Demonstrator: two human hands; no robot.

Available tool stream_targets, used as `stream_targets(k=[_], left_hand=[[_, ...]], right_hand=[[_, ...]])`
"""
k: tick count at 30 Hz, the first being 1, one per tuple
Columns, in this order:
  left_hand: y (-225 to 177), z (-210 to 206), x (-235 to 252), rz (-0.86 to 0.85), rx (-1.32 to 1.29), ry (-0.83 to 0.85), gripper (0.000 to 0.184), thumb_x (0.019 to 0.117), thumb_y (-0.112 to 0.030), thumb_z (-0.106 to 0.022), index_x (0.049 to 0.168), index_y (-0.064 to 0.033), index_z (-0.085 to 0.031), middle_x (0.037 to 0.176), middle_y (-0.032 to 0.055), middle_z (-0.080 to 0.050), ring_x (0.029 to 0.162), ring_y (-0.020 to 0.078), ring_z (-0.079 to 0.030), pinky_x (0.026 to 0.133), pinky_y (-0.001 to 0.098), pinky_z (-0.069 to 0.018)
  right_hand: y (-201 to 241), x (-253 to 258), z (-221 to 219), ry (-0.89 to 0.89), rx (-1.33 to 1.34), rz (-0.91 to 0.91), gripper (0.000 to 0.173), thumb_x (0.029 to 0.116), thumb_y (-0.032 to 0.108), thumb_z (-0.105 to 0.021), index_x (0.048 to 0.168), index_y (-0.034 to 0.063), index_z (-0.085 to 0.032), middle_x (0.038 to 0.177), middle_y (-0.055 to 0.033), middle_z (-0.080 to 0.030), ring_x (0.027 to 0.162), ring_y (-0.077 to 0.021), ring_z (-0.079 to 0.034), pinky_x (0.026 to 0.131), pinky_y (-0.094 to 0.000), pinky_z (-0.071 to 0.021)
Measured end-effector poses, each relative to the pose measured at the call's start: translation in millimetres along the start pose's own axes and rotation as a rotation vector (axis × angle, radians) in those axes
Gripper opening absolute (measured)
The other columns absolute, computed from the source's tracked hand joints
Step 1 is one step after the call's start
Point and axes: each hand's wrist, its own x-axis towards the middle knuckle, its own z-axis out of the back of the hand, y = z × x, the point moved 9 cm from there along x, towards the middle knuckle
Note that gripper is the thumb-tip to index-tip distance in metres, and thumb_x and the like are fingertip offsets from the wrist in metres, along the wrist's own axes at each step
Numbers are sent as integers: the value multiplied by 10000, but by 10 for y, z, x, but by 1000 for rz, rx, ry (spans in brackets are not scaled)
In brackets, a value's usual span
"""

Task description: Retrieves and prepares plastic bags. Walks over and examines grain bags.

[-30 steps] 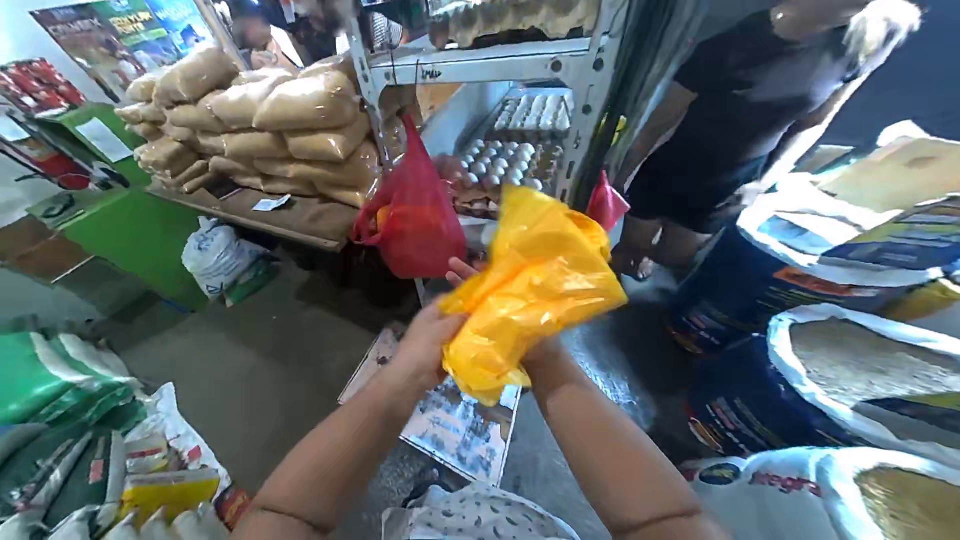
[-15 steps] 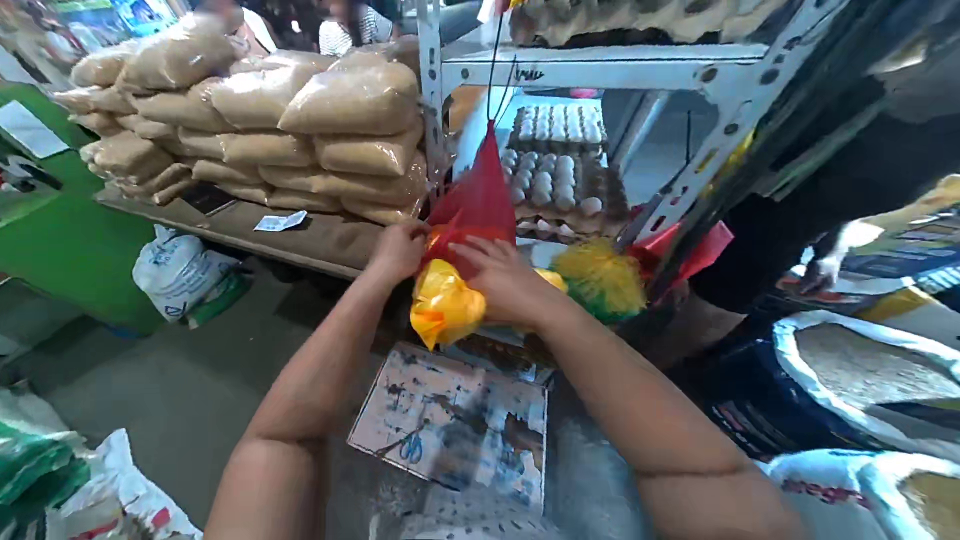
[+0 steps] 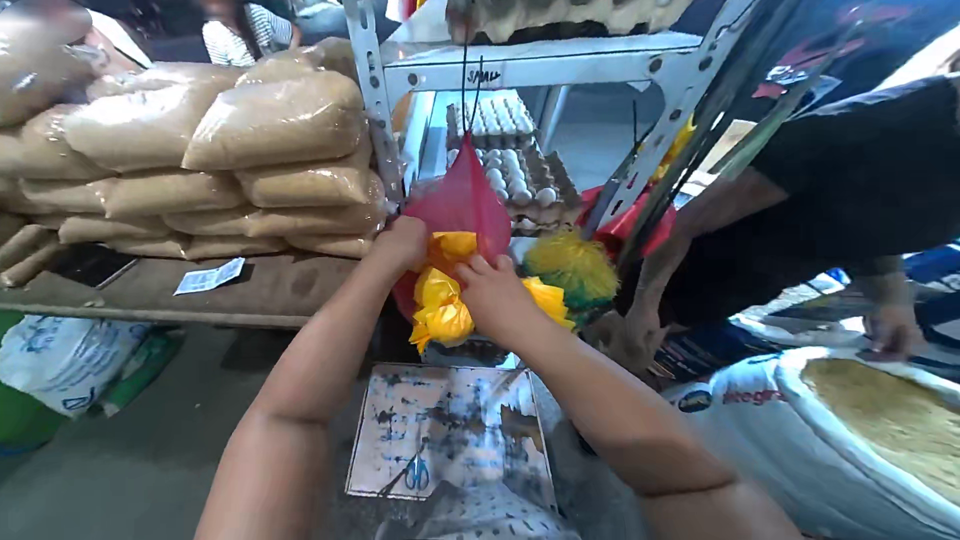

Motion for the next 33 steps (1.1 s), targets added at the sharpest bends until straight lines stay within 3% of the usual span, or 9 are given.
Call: stream_targets(k=[3,10,16,19,21,23,27,30,33], left_hand=[[-77,310,-105,-52,-186,-73,290,1031,-220,-605,1110,47,-689,1103,280,-677,1099,450,-642,960,657,-477],[133,626,-496,-46,-615,-310,292,1088,-245,-496,1282,-69,-626,1128,167,-692,1037,282,-684,930,552,-536],[331,541,-981,24,-825,-444,284,1090,-265,-496,1323,-136,-594,1097,136,-703,936,246,-704,829,498,-584],[379,369,-1043,7,-1096,-500,269,1091,-277,-500,1305,-146,-596,1063,88,-708,884,189,-706,788,425,-605],[375,301,-1038,-13,-1293,-542,255,1096,-251,-484,1289,-115,-580,1024,65,-704,866,158,-706,777,385,-613],[351,268,-1066,-78,-1356,-601,233,1094,-220,-484,1266,-102,-589,997,47,-707,853,138,-706,769,358,-614],[197,240,-1189,-284,-1240,-680,197,1065,-149,-523,1221,-89,-627,983,6,-717,837,94,-703,755,312,-615],[6,160,-1287,-426,-1171,-643,190,1011,-60,-564,1166,-55,-673,991,9,-724,839,91,-700,765,312,-617],[-133,-37,-1288,-450,-1375,-512,201,1033,-68,-527,1174,-98,-667,977,-5,-727,854,89,-706,786,312,-618]], right_hand=[[10,-84,-11,2,98,6,87,828,49,-764,915,48,-765,1257,-93,-676,1249,-344,-556,984,-618,-428],[28,-83,-189,121,209,-20,203,833,106,-774,1032,66,-773,1289,-91,-666,1361,-337,-486,1146,-667,-273],[-138,-68,-195,27,460,18,376,834,424,-798,1017,96,-782,1379,-86,-626,1406,-346,-453,1154,-745,-204],[-270,-144,-187,-53,878,45,680,718,394,-899,1250,25,-694,1434,-136,-580,1381,-284,-483,1179,-562,-326],[-384,-265,-163,-180,1211,27,899,643,290,-945,1413,48,-548,1340,-39,-642,1240,-87,-595,1088,-316,-498],[-474,-399,-97,-347,1509,-77,726,622,139,-929,1260,33,-599,1106,38,-718,1032,19,-662,929,-200,-565],[-565,-373,17,-623,2006,-100,375,650,28,-887,967,148,-727,850,60,-754,791,-37,-712,749,-249,-622],[-594,-298,69,-730,2138,-96,291,743,173,-892,972,206,-715,845,58,-751,771,-49,-714,729,-256,-623],[-551,-263,66,-693,2153,-94,358,735,415,-904,990,249,-715,852,85,-753,778,-13,-713,728,-220,-617]])
